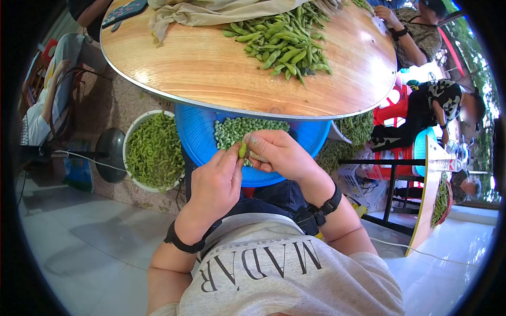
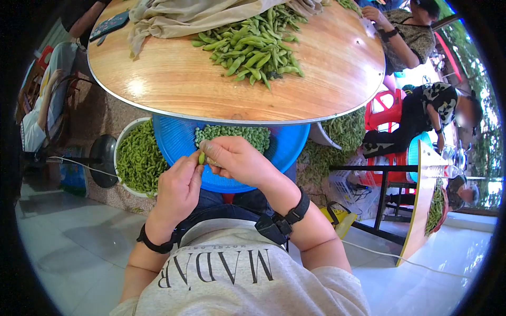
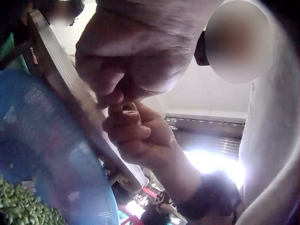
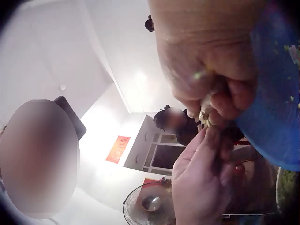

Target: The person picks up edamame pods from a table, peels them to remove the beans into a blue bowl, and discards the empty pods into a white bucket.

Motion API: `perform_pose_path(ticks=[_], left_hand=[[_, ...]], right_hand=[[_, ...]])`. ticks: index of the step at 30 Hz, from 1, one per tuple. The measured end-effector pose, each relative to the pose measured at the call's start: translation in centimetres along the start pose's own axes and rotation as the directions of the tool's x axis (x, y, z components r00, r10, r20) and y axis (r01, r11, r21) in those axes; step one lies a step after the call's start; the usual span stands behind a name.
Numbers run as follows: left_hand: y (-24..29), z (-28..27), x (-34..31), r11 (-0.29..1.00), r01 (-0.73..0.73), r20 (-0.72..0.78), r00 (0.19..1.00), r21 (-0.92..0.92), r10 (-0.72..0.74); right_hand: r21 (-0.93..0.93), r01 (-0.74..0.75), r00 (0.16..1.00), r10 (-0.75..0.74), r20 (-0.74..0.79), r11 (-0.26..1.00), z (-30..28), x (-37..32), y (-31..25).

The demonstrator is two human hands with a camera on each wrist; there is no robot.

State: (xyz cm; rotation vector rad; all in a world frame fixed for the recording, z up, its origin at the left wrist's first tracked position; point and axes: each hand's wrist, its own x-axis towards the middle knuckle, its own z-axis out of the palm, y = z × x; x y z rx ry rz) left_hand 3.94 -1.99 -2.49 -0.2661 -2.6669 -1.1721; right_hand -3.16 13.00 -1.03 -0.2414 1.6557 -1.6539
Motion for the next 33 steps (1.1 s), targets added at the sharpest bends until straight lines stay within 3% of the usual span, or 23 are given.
perform_pose_path(ticks=[8, 11, 14, 15, 17, 18, 20, 23, 27, 30, 32, 33], left_hand=[[-0.1, 0.3, 0.2, 0.985, -0.089, -0.015, 0.996, 0.149, 0.093], [-0.2, 0.7, 0.1, 0.994, -0.071, -0.056, 0.996, 0.080, 0.076], [-1.4, 1.9, 0.0, 0.987, -0.062, -0.137, 0.990, -0.145, 0.041], [-1.6, 2.2, -0.2, 0.965, 0.024, -0.107, 0.993, -0.262, -0.054], [-1.9, 2.5, -0.5, 0.858, 0.195, -0.014, 0.973, -0.475, -0.229], [-1.9, 2.5, -0.5, 0.706, 0.315, 0.082, 0.935, -0.634, -0.345], [-2.0, 2.1, -0.1, 0.284, 0.494, 0.322, 0.814, -0.822, -0.484], [-1.3, 2.2, 0.3, 0.167, 0.501, 0.372, 0.791, -0.849, -0.485], [-2.2, 1.8, 0.2, 0.220, 0.598, 0.442, 0.751, -0.771, -0.491], [-2.4, 2.3, 0.1, 0.303, 0.588, 0.390, 0.763, -0.750, -0.515], [-2.0, 2.6, 0.3, 0.396, 0.598, 0.332, 0.759, -0.698, -0.560], [-1.9, 2.7, 0.3, 0.361, 0.602, 0.356, 0.753, -0.712, -0.553]], right_hand=[[-0.075, 0.061, 0.997, -0.065, -0.045, 0.995, 0.2, 0.1, 0.8], [-0.071, 0.090, 0.992, -0.095, -0.077, 0.993, 0.6, 0.0, 1.1], [-0.066, 0.123, 0.986, -0.129, -0.107, 0.990, 0.9, 0.0, 1.5], [-0.070, 0.135, 0.983, -0.143, -0.118, 0.988, 0.9, 0.0, 1.6], [-0.119, 0.172, 0.970, -0.189, -0.156, 0.978, 1.2, -0.1, 2.1], [-0.142, 0.189, 0.962, -0.212, -0.175, 0.972, 1.3, -0.1, 2.5], [-0.206, 0.232, 0.942, -0.273, -0.196, 0.951, 1.4, -0.2, 3.2], [-0.205, 0.227, 0.942, -0.268, -0.204, 0.952, 0.9, -0.3, 3.5], [-0.151, 0.156, 0.965, -0.184, -0.190, 0.976, 0.2, -0.6, 3.4], [-0.356, 0.165, 0.934, -0.262, -0.242, 0.920, -0.3, -0.2, 4.1], [-0.604, 0.254, 0.839, -0.483, -0.251, 0.755, -0.2, -0.4, 3.5], [-0.705, 0.287, 0.781, -0.585, -0.220, 0.648, 0.0, -0.5, 3.1]])
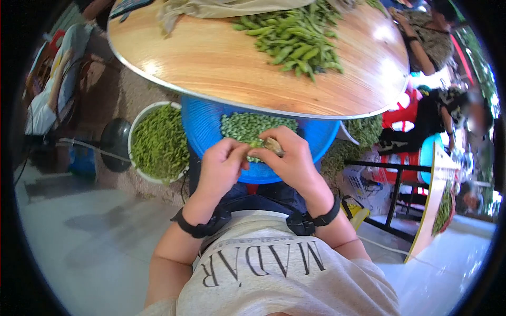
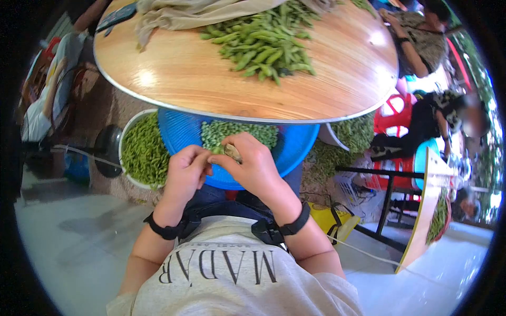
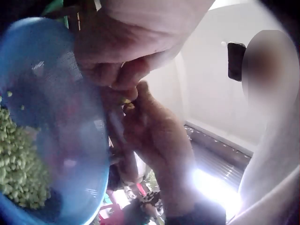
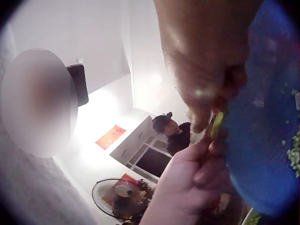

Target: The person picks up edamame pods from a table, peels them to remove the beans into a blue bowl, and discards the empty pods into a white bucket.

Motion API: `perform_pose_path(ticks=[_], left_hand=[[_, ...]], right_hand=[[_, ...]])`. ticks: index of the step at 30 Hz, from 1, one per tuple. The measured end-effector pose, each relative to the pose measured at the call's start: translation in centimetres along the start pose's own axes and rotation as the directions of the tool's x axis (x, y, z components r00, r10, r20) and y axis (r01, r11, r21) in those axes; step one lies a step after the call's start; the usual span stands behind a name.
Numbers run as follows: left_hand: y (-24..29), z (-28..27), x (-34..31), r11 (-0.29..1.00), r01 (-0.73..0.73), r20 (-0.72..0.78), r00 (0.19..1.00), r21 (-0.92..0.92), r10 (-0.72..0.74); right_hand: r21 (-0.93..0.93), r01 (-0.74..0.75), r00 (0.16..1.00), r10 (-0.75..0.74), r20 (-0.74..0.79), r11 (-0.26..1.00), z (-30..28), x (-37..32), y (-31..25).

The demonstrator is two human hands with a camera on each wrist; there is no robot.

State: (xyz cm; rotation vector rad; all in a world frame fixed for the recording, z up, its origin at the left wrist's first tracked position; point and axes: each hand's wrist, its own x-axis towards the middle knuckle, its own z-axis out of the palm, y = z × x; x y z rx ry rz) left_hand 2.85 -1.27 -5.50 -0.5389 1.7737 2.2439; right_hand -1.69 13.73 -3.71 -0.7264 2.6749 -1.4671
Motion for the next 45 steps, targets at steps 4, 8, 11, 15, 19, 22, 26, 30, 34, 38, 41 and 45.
perform_pose_path(ticks=[4, 8, 11, 15, 19, 22, 26, 30, 34, 38, 41, 45], left_hand=[[0.0, -0.2, -0.1, 0.985, 0.066, 0.105, 0.993, -0.159, -0.050], [-0.9, -0.7, -0.2, 0.982, 0.128, 0.207, 0.974, -0.141, -0.098], [-1.3, -0.9, 0.0, 0.993, 0.106, 0.169, 0.981, -0.057, -0.095], [-1.5, -0.7, 0.6, 0.996, 0.092, 0.035, 0.995, -0.004, -0.092], [-2.1, -0.9, 2.4, 0.998, 0.025, -0.065, 0.997, -0.049, -0.028], [-2.3, -0.9, 3.0, 0.989, 0.043, -0.042, 0.998, -0.142, -0.049], [-2.2, -1.3, 3.6, 0.934, 0.158, 0.026, 0.987, -0.319, -0.158], [-2.4, -1.6, 3.4, 0.835, 0.247, 0.135, 0.969, -0.491, -0.208], [-1.1, -3.6, 2.7, 0.987, 0.042, -0.190, 0.979, -0.153, -0.072], [-4.5, -14.5, 3.5, 0.837, -0.059, -0.469, 0.806, 0.544, 0.362], [-3.5, -16.6, 2.0, 0.498, 0.171, -0.437, 0.756, 0.850, 0.487], [-2.1, -14.6, 2.0, 0.538, 0.132, -0.359, 0.869, 0.832, 0.341]], right_hand=[[0.202, -0.178, 0.976, 0.147, 0.160, 0.963, 0.2, 0.1, 0.9], [0.291, -0.384, 0.905, 0.295, 0.306, 0.876, -0.2, 0.2, 1.8], [0.168, -0.346, 0.913, 0.290, 0.286, 0.923, 0.4, 0.3, 2.1], [-0.039, -0.085, 0.985, 0.090, 0.148, 0.996, 1.6, 0.7, 3.2], [-0.177, 0.041, 0.997, -0.052, -0.061, 0.983, 1.6, 1.6, 4.2], [0.174, -0.228, 0.963, 0.196, 0.186, 0.958, 1.7, 1.6, 2.7], [0.385, -0.361, 0.922, 0.263, 0.283, 0.850, 2.7, 1.5, 3.3], [0.471, -0.423, 0.892, 0.263, 0.368, 0.774, 2.0, 2.1, 3.6], [0.153, 0.017, 0.996, -0.031, 0.085, 0.988, 1.2, 1.6, 4.0], [0.016, 0.054, 0.962, -0.056, 0.266, 0.998, -5.3, 1.8, 0.2], [-0.251, 0.087, 0.986, -0.119, -0.116, 0.964, -10.3, 4.6, 1.3], [-0.472, 0.000, 0.962, -0.129, -0.241, 0.881, -13.3, 8.9, 5.1]])
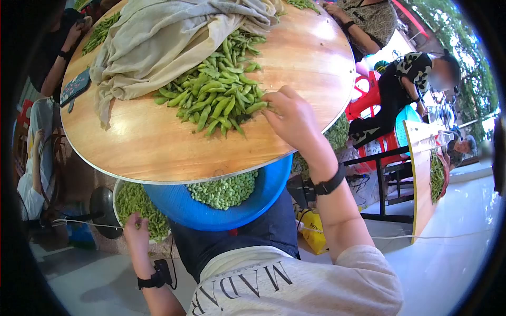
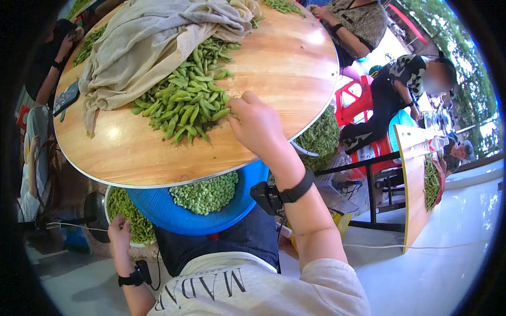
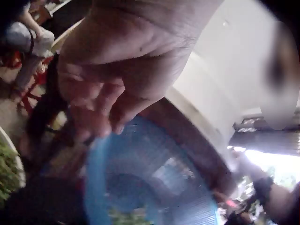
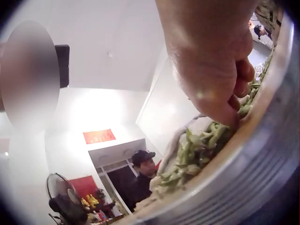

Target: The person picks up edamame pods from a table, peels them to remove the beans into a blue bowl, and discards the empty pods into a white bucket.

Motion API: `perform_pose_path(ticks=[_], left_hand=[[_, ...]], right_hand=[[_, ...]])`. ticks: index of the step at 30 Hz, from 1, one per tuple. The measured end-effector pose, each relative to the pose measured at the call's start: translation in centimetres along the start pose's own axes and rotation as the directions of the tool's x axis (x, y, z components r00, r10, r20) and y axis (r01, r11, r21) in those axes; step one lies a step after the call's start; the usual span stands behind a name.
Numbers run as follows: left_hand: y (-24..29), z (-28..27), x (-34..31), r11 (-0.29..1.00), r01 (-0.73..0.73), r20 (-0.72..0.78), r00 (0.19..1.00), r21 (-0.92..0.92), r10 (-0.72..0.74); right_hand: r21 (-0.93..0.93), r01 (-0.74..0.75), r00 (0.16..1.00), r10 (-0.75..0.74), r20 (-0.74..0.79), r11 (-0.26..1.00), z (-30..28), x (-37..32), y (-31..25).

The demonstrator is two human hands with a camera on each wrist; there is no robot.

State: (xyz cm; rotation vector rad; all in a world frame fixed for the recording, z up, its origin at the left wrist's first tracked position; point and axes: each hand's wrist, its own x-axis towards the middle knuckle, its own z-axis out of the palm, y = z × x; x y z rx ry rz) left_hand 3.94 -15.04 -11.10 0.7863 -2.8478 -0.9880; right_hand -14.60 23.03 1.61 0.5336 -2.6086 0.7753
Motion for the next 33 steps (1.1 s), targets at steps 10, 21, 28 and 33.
perform_pose_path(ticks=[10, 21, 28, 33], left_hand=[[19.8, 1.6, -4.6, 0.555, 0.182, 0.414, 0.849, -0.812, 0.328], [19.2, 0.9, -6.2, 0.394, 0.238, 0.375, 0.870, -0.888, 0.319], [17.6, 1.2, -6.7, 0.632, -0.550, -0.132, 0.802, -0.546, 0.583], [17.5, 0.7, -7.0, 0.638, -0.634, -0.203, 0.761, -0.438, 0.616]], right_hand=[[0.656, -0.586, 0.810, 0.325, 0.488, 0.475, -1.5, -3.9, -3.4], [0.700, -0.634, 0.767, 0.154, 0.623, 0.329, 0.8, -8.5, -8.1], [0.674, -0.630, 0.736, 0.019, 0.677, 0.385, 2.2, -8.2, -10.3], [0.681, -0.613, 0.746, 0.011, 0.666, 0.402, 2.6, -8.2, -10.9]])
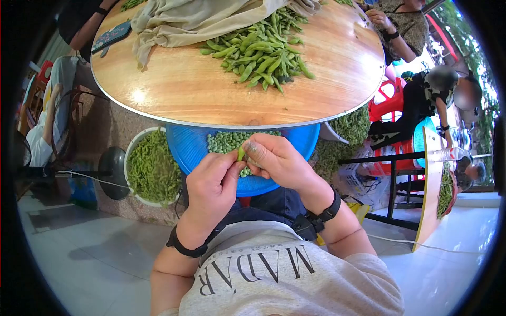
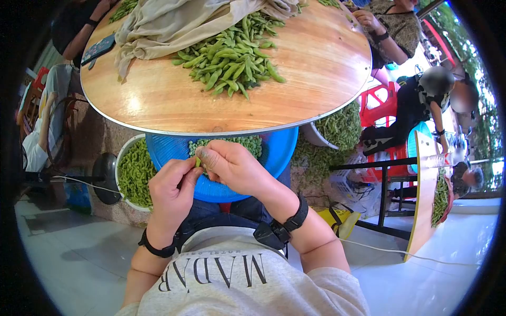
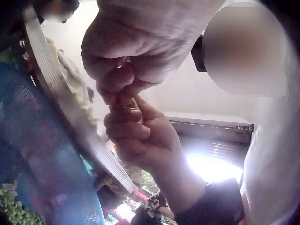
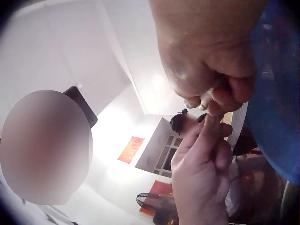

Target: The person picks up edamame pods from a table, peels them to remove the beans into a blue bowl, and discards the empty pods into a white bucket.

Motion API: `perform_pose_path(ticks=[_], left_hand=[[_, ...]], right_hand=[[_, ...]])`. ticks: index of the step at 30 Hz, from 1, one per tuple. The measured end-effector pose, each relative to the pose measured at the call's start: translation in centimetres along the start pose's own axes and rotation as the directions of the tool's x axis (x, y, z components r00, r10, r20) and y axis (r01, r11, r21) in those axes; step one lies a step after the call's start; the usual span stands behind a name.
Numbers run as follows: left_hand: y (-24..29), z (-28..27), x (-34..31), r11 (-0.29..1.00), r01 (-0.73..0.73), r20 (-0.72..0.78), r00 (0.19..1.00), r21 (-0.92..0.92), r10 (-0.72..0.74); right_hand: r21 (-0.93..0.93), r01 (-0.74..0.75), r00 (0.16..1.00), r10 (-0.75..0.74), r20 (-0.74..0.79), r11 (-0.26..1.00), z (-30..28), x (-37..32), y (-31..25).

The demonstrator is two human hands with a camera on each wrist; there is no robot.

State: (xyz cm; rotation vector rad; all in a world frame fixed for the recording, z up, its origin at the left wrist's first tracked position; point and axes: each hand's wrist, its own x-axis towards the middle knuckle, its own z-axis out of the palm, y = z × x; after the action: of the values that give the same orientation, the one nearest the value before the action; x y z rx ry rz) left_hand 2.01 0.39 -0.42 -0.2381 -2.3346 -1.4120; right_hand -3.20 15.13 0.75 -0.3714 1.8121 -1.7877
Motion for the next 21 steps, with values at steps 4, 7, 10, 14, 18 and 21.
perform_pose_path(ticks=[4, 7, 10, 14, 18, 21], left_hand=[[-0.1, -0.1, -0.1, 0.999, -0.017, -0.013, 1.000, 0.028, 0.018], [-0.3, 0.1, -0.3, 0.999, -0.029, -0.041, 0.999, 0.027, 0.030], [-0.6, 0.4, -0.4, 1.000, -0.016, -0.065, 0.998, -0.013, 0.016], [-0.9, 0.9, -0.9, 0.834, 0.366, 0.037, 0.922, -0.413, -0.386], [-2.0, 0.6, -0.4, 0.308, 0.631, 0.355, 0.702, -0.712, -0.618], [-3.3, 0.3, 0.0, 0.106, 0.702, 0.532, 0.620, -0.704, -0.576]], right_hand=[[0.002, -0.037, 0.999, 0.037, -0.035, 0.999, 0.5, 0.1, -0.2], [-0.039, -0.033, 0.995, 0.029, -0.093, 0.999, 1.1, 0.2, 0.1], [-0.055, -0.018, 0.991, 0.010, -0.130, 0.998, 1.3, 0.4, 0.3], [-0.079, 0.052, 0.983, -0.065, -0.173, 0.996, 1.6, 0.2, 0.4], [-0.282, 0.147, 0.967, -0.198, -0.159, 0.948, 1.2, 0.0, 2.3], [-0.268, 0.153, 0.976, -0.187, -0.108, 0.951, 1.0, -0.4, 2.5]])
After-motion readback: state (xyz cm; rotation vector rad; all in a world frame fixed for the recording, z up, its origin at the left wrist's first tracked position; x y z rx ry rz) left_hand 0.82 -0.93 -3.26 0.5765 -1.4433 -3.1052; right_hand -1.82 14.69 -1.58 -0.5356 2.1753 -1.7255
